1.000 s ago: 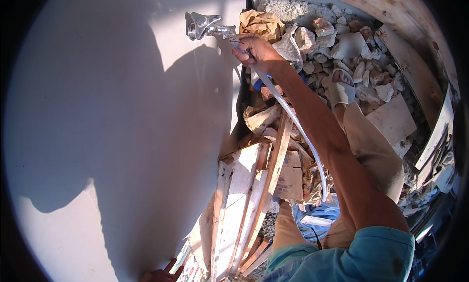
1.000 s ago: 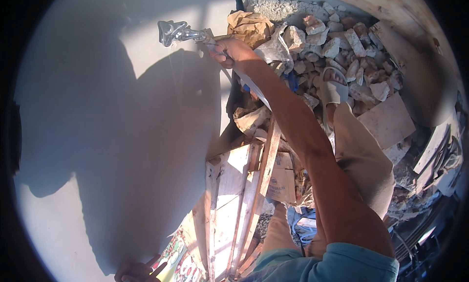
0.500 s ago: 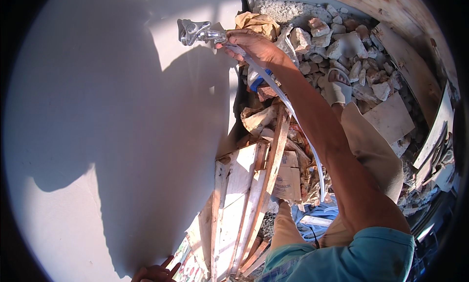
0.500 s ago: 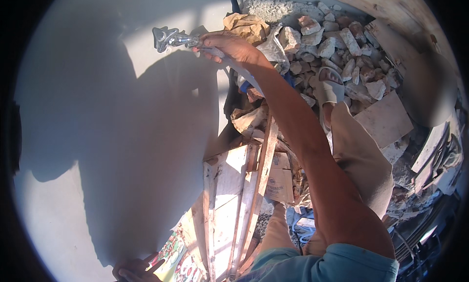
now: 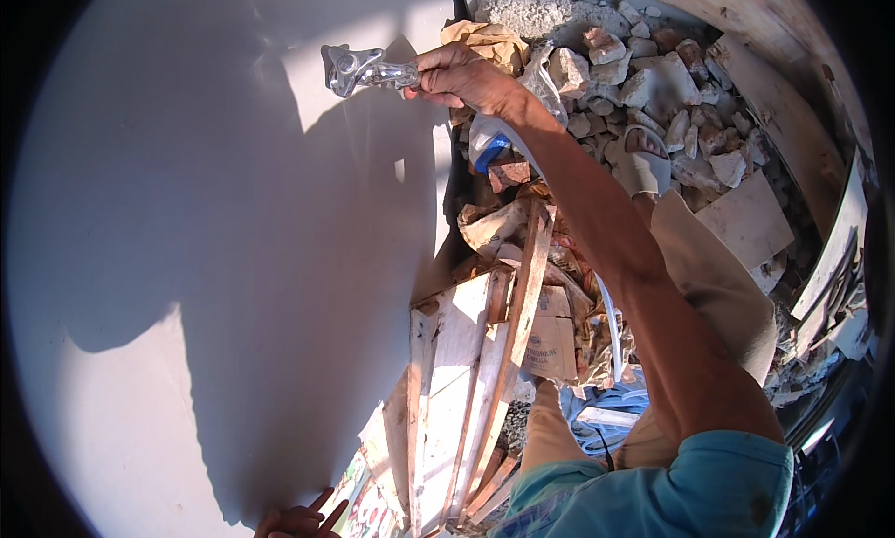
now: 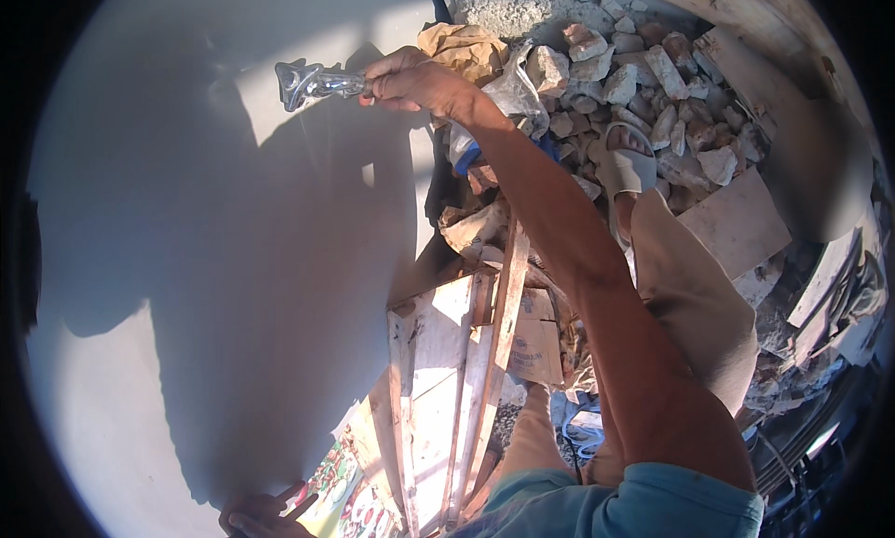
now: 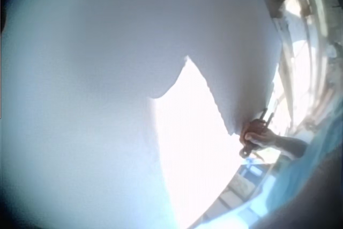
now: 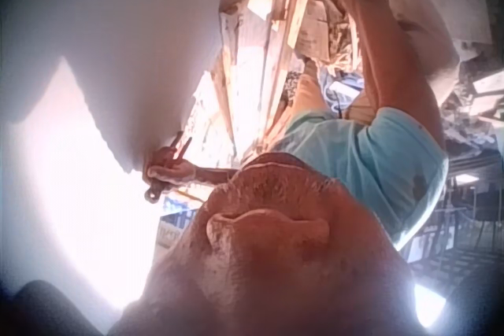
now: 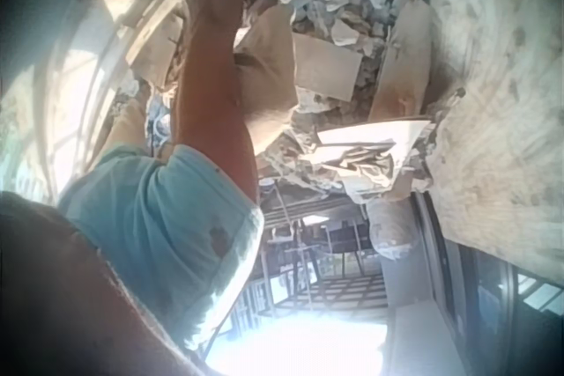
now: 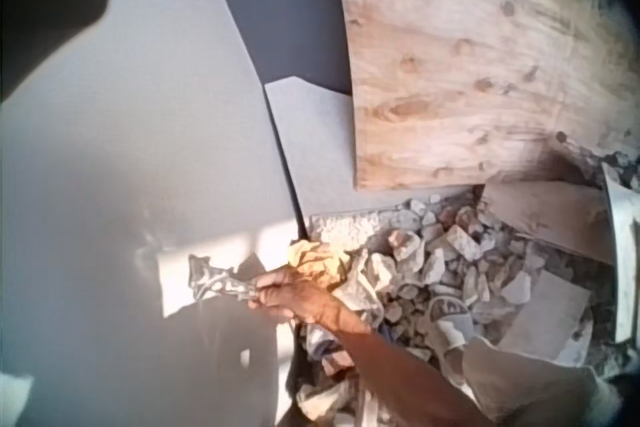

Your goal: The person uses pliers to manipulate a metal faucet fixture and a clear plastic tube in a cluttered renovation area.

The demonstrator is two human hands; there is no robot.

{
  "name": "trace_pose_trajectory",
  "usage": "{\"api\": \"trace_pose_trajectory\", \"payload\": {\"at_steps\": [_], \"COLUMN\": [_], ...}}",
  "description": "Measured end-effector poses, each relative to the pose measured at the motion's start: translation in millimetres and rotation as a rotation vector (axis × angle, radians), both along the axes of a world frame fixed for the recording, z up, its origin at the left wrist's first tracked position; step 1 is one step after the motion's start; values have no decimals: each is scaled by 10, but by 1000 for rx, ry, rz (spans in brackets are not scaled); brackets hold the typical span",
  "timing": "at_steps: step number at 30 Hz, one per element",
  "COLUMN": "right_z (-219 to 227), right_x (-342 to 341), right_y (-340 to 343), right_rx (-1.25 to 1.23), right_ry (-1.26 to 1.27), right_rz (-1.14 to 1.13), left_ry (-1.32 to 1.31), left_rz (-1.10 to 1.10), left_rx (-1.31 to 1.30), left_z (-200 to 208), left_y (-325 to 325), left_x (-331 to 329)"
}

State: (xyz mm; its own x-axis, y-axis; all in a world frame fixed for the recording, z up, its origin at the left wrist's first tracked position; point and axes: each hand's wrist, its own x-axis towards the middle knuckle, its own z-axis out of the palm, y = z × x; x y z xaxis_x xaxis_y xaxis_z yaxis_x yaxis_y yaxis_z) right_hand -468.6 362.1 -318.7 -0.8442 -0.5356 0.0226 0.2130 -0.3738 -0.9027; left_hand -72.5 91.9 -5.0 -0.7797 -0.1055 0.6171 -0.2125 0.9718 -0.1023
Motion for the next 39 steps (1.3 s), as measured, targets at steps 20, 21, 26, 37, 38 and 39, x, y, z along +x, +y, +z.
{"api": "trace_pose_trajectory", "payload": {"at_steps": [20,21,26,37,38,39], "right_z": [67,92,41,-71,-74,-78], "right_x": [28,32,86,203,215,225], "right_y": [-22,-19,-28,-264,-289,-298], "right_rx": [27,-21,-76,121,129,137], "right_ry": [-156,-258,-114,307,311,315], "right_rz": [4,24,-15,-450,-478,-506], "left_ry": [87,84,107,100,91,82], "left_rz": [-142,-140,-82,-68,-80,-92], "left_rx": [560,567,545,535,535,537], "left_z": [-5,-3,-6,-15,-16,-14], "left_y": [278,288,281,269,261,253], "left_x": [-357,-354,-328,-330,-327,-325]}}
